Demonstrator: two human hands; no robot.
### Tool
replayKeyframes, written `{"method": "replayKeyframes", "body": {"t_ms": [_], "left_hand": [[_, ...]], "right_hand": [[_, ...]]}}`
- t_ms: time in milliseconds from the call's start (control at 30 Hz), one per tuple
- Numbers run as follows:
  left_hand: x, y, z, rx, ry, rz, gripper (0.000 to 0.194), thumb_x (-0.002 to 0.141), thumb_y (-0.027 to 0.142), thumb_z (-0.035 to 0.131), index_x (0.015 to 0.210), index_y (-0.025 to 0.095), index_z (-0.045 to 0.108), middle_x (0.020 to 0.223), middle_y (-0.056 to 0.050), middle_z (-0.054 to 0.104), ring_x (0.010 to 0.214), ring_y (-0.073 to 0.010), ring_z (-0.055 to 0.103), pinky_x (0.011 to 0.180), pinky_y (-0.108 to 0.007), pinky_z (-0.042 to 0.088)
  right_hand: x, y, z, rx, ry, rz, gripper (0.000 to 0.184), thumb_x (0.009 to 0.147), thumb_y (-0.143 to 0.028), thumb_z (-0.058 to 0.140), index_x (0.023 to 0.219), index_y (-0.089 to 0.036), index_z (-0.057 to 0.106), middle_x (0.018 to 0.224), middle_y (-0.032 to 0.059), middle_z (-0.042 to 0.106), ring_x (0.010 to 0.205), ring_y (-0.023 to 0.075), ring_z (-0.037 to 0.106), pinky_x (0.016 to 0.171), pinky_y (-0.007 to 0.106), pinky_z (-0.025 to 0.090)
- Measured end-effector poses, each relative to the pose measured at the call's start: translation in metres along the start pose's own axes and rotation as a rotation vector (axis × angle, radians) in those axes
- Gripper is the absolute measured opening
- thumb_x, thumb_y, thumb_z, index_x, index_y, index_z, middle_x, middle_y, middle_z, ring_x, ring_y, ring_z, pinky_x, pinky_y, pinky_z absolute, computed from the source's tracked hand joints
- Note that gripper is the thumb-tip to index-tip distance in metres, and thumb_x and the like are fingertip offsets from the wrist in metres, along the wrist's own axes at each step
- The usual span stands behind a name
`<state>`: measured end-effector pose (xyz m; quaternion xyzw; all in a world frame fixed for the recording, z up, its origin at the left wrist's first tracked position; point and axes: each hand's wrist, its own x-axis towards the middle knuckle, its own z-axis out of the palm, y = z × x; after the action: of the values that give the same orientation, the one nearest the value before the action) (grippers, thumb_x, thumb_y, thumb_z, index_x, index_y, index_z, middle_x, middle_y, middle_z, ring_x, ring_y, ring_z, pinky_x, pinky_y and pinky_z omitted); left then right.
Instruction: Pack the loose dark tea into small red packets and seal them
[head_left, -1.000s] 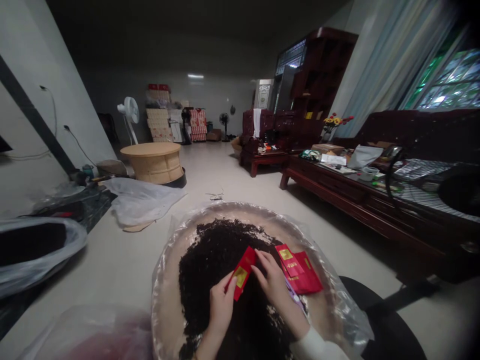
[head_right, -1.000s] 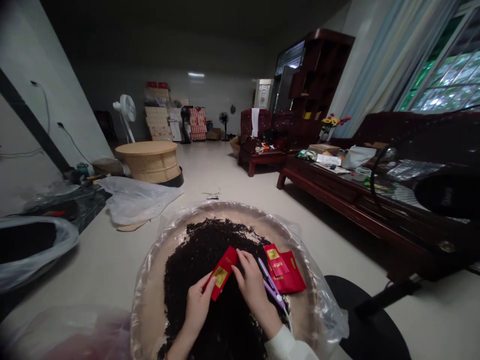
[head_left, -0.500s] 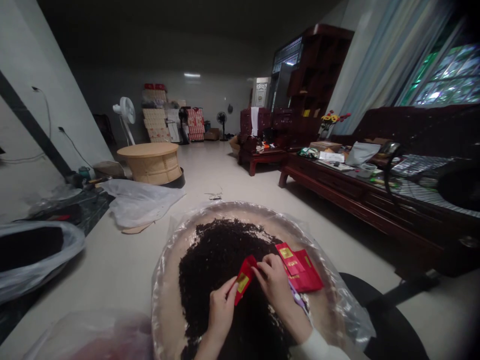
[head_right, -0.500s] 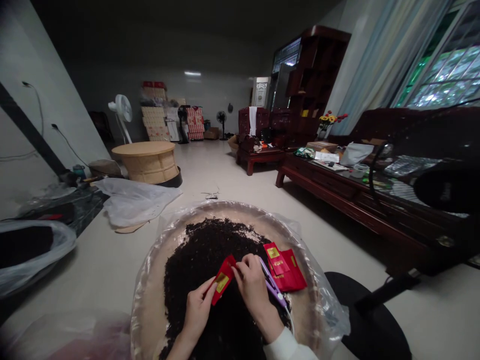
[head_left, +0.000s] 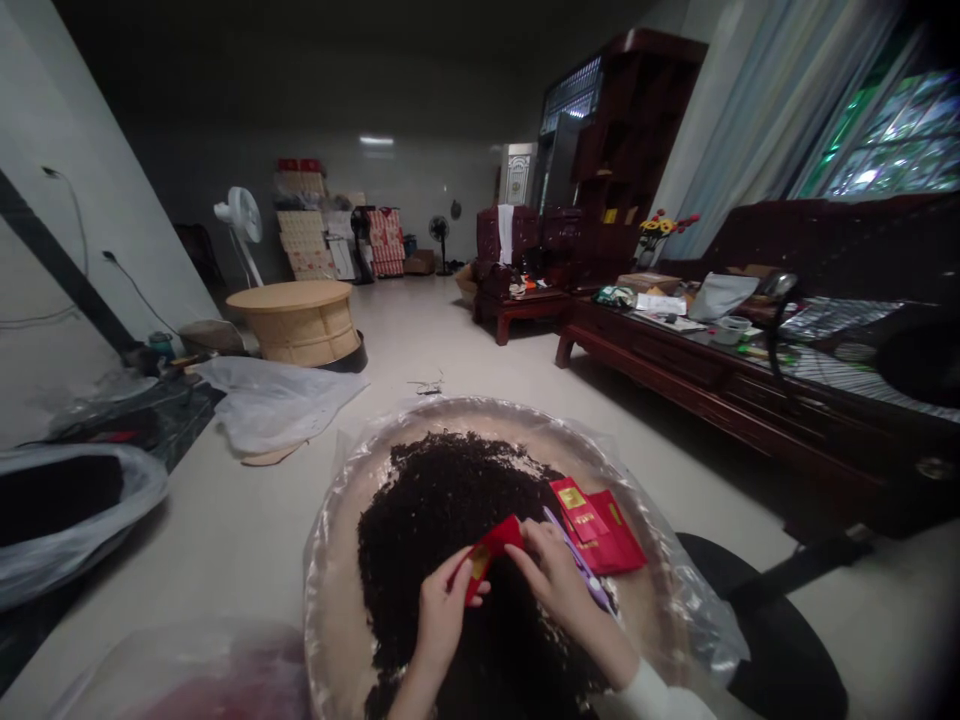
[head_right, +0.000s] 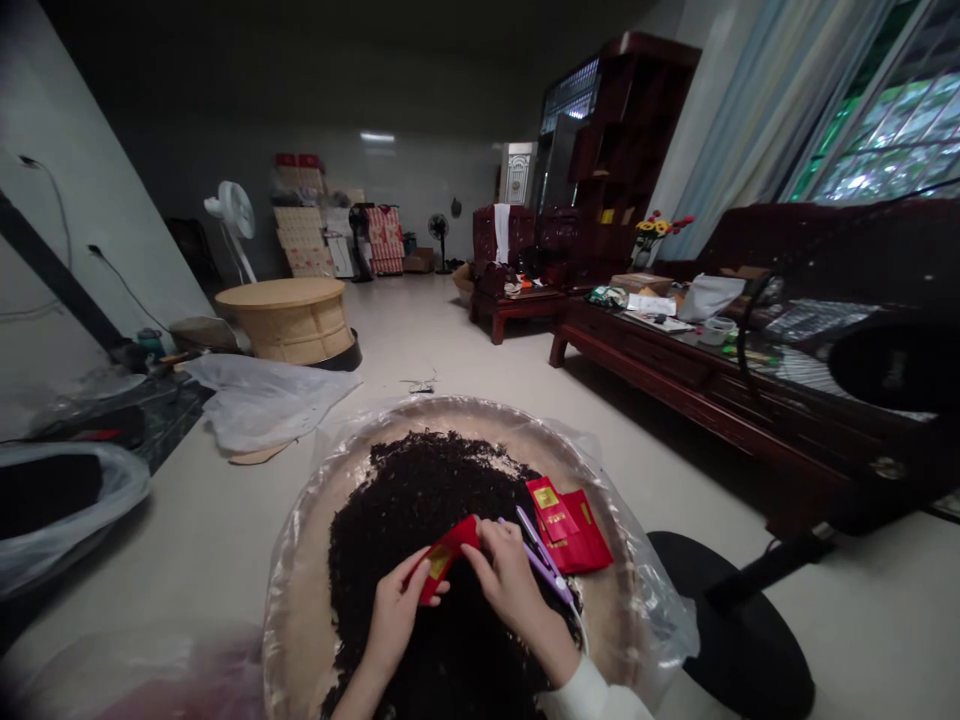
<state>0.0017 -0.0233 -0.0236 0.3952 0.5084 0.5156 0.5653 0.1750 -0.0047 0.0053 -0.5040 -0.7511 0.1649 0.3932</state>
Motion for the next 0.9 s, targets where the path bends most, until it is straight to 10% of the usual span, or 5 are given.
{"method": "replayKeyframes", "body": {"t_ms": [167,433,633,900], "left_hand": [[-0.001,0.013,-0.001,-0.328,0.05,-0.185,0.059,0.062,0.056,0.076,0.106,0.017,0.067,0.09,-0.009,0.074,0.077,-0.0232,0.072,0.066,-0.034,0.059],[-0.004,0.018,-0.006,-0.214,-0.104,-0.215,0.057,0.061,0.057,0.076,0.095,0.013,0.071,0.092,-0.012,0.073,0.082,-0.0242,0.07,0.069,-0.035,0.058],[-0.003,0.018,-0.004,-0.263,0.08,-0.203,0.056,0.057,0.056,0.077,0.095,0.016,0.068,0.087,-0.006,0.07,0.076,-0.0205,0.068,0.064,-0.035,0.057],[-0.006,0.012,-0.005,-0.21,0.019,-0.246,0.057,0.055,0.059,0.077,0.088,0.012,0.073,0.086,-0.011,0.072,0.076,-0.022,0.068,0.062,-0.033,0.056]], "right_hand": [[-0.003,-0.009,-0.009,0.137,-0.176,0.001,0.017,0.091,-0.03,0.048,0.088,-0.022,0.063,0.081,0.0038,0.066,0.084,0.0211,0.055,0.076,0.033,0.046],[0.001,-0.009,-0.008,0.29,-0.25,0.083,0.024,0.087,-0.04,0.056,0.088,-0.023,0.074,0.087,0.0059,0.073,0.082,0.0218,0.063,0.08,0.038,0.047],[0.004,-0.02,-0.012,0.39,-0.404,0.048,0.023,0.087,-0.038,0.056,0.099,-0.027,0.072,0.093,0.003,0.074,0.097,0.024,0.062,0.107,0.053,0.029],[0.004,-0.022,-0.007,0.611,-0.534,0.317,0.053,0.085,-0.06,0.047,0.097,-0.015,0.072,0.086,0.0051,0.072,0.082,0.0235,0.063,0.083,0.039,0.049]]}}
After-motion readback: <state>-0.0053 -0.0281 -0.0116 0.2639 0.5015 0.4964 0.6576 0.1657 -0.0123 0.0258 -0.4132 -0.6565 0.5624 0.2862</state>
